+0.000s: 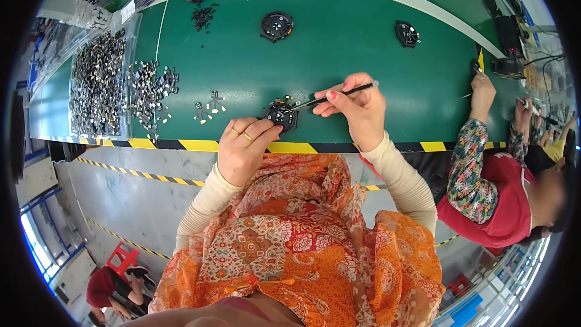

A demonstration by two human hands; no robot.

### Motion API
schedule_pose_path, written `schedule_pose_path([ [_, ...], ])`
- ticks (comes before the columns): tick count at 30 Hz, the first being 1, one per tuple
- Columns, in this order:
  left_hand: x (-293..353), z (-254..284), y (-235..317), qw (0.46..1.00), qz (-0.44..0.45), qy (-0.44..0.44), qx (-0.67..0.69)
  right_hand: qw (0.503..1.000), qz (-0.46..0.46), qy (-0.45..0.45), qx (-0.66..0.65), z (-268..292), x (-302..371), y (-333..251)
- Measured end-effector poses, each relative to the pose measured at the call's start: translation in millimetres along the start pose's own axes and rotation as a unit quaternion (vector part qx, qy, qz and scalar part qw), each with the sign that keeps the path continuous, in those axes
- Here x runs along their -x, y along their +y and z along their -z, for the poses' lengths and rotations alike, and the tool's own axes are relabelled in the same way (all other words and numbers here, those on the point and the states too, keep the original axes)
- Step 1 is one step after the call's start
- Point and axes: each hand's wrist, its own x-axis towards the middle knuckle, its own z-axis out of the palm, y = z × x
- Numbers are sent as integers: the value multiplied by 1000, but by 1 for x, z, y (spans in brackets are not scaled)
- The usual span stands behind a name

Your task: Assembling small electronic components into cases using tweezers on an assembly line.

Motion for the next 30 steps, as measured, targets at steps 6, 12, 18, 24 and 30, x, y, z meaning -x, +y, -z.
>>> schedule_pose_path([
  [6,-1,1,1,1000,-3,-1,-2,999,-13,-41,8,0,-6,-1],
  [12,0,-1,-1,1000,-8,9,-11,997,-49,-47,32,-5,-9,-5],
  [18,1,-1,-2,999,-28,10,-34,997,-59,-32,40,-7,-10,-7],
  [24,-5,5,1,997,-43,-1,-59,996,-66,-28,59,-15,-10,-11],
  [30,-4,6,0,997,-42,-16,-67,812,265,-134,503,-32,8,-28],
])
